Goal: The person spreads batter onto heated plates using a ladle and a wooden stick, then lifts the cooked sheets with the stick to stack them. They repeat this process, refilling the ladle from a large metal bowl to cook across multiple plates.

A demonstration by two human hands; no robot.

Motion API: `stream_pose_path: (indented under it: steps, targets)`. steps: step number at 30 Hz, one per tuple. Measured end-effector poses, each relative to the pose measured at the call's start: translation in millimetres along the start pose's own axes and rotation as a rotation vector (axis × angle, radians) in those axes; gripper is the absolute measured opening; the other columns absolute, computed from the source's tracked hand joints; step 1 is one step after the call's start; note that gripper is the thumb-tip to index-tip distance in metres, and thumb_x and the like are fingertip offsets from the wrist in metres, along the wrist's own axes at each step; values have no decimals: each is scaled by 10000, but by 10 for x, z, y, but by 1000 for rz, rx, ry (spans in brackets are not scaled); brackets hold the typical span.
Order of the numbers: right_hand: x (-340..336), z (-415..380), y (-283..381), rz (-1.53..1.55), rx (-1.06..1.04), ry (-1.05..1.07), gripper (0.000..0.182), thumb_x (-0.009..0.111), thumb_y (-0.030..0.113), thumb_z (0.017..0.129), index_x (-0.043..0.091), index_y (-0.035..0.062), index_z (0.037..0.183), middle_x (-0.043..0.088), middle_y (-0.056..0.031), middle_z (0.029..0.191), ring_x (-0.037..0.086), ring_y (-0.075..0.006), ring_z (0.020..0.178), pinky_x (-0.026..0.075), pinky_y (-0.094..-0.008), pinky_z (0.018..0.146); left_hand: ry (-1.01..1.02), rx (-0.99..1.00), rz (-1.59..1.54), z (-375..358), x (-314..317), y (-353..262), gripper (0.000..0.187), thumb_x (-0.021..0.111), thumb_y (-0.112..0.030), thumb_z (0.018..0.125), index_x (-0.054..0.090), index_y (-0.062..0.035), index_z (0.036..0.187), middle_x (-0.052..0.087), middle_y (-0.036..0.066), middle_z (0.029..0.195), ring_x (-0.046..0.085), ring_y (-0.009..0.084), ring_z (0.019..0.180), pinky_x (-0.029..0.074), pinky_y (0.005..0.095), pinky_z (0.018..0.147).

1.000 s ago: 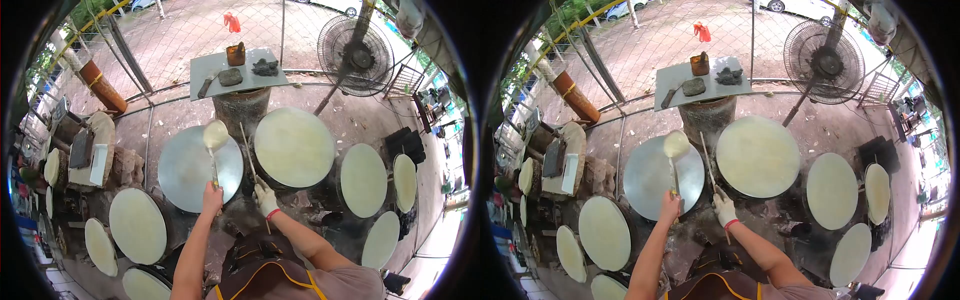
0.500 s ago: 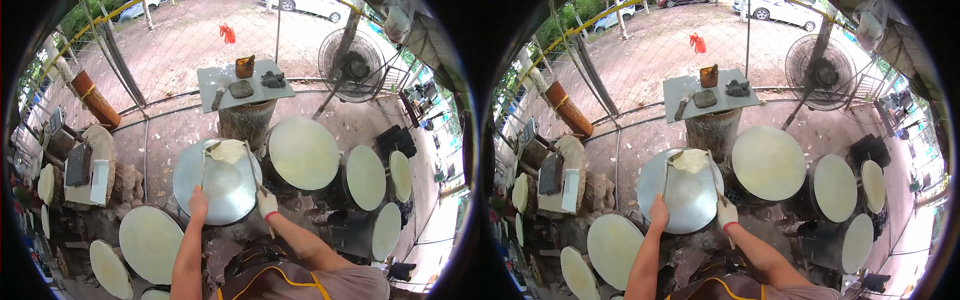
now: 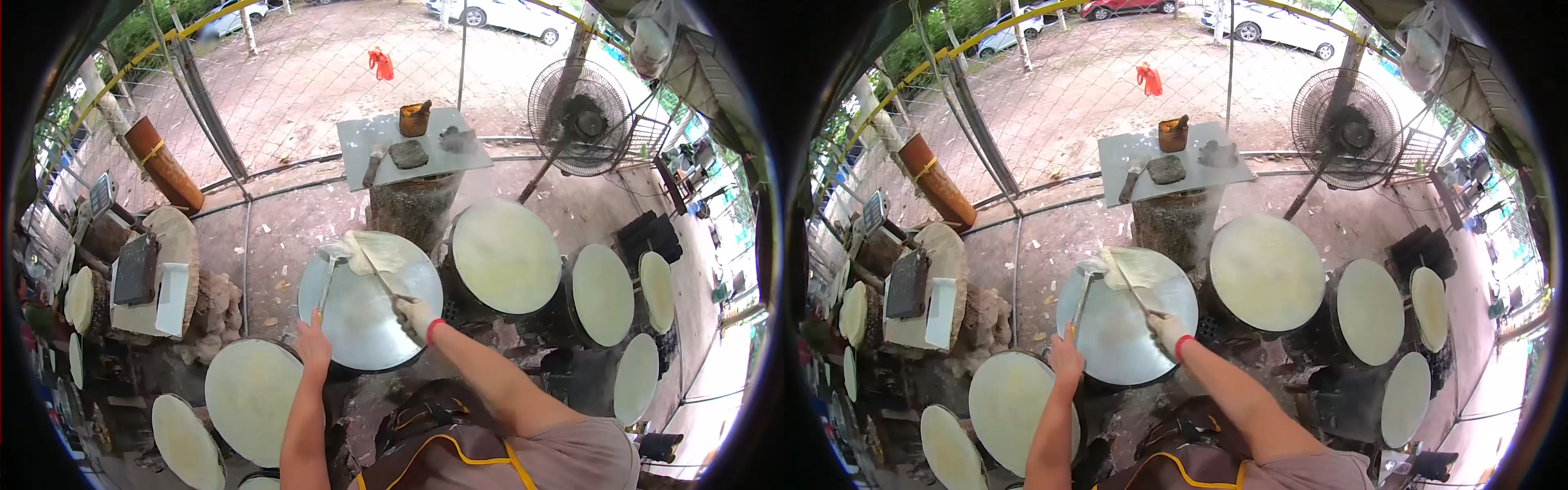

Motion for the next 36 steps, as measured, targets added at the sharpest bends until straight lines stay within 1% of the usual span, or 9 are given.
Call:
stream_pose_path:
  steps: [3, 7, 10, 16, 20, 23, 26, 29, 36]
  targets:
    - [-413, 279, -469, -173, -148, -228, 389, 515, 316, 869, 601, 45, 1133, 649, -187, 984, 637, -261, 891, 475, -346, 787, -47, -43, -7, 8, 30, 270, 561, 538, -47, 762, 442, -187, 1297, 455, 157, 941, 553, 343, 838, 467, 425, 710]
    - [205, -42, 57, -664, -296, -154, 409, 554, 292, 858, 571, 40, 1180, 663, -135, 930, 633, -206, 830, 481, -301, 712, -140, 11, -16, -112, 0, 441, 537, 525, -32, 769, 472, -195, 1279, 447, 154, 906, 547, 340, 813, 459, 428, 675]
    - [65, 107, 154, -112, -96, 141, 390, 548, 247, 864, 575, -27, 1140, 642, -89, 854, 560, -132, 737, 465, -261, 658, -137, -7, -19, -259, -147, 546, 511, 509, -29, 784, 490, -194, 1267, 444, 155, 883, 542, 339, 801, 451, 431, 649]
    - [237, -162, 317, -560, -210, -99, 373, 504, 267, 870, 575, 72, 1179, 637, -226, 956, 623, -287, 890, 469, -341, 783, -217, -16, -38, -443, -110, 759, 440, 502, -73, 811, 526, -187, 1236, 451, 144, 838, 537, 347, 735, 433, 435, 626]
    - [-92, 10, 292, -374, -28, 260, 443, 606, 311, 856, 575, -16, 1153, 631, -26, 943, 553, -85, 773, 457, -215, 686, -119, -123, -61, -754, -167, 846, 414, 496, -91, 827, 535, -188, 1227, 457, 127, 824, 532, 344, 663, 430, 428, 618]
    - [-331, 78, 286, -345, -167, -85, 420, 582, 311, 863, 591, -6, 1139, 657, -79, 873, 585, -107, 782, 466, -251, 707, -89, -240, -152, -955, -10, 976, 398, 485, -94, 834, 538, -184, 1219, 464, 121, 840, 540, 327, 676, 437, 418, 614]
    - [145, 19, 453, -732, -194, 120, 361, 554, 292, 861, 617, 36, 1108, 658, -83, 851, 605, -176, 766, 469, -298, 718, -131, -169, -101, -1067, -111, 781, 389, 495, -87, 825, 544, -164, 1203, 471, 124, 869, 548, 316, 721, 444, 413, 617]
    - [-104, 443, -160, -240, 78, 461, 372, 595, 297, 836, 622, 32, 1096, 640, -50, 800, 567, -116, 647, 456, -249, 581, -157, -188, -50, -1323, -311, 592, 416, 521, -53, 798, 566, -189, 1189, 462, 103, 858, 542, 303, 735, 452, 410, 624]
    - [-67, 534, 336, -566, -84, 354, 356, 592, 279, 836, 629, 37, 1094, 635, -38, 764, 526, -88, 612, 434, -226, 565, -367, -71, -343, -1771, -120, 532, 429, 531, 13, 760, 534, -35, 1187, 514, 95, 882, 545, 258, 760, 470, 378, 656]
Point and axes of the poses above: each hand's wrist, its own z-axis towards the middle knuckle, its own x-axis out of the palm, y = z × x, the point moved 2 cm from there along z, towards the middle knuckle
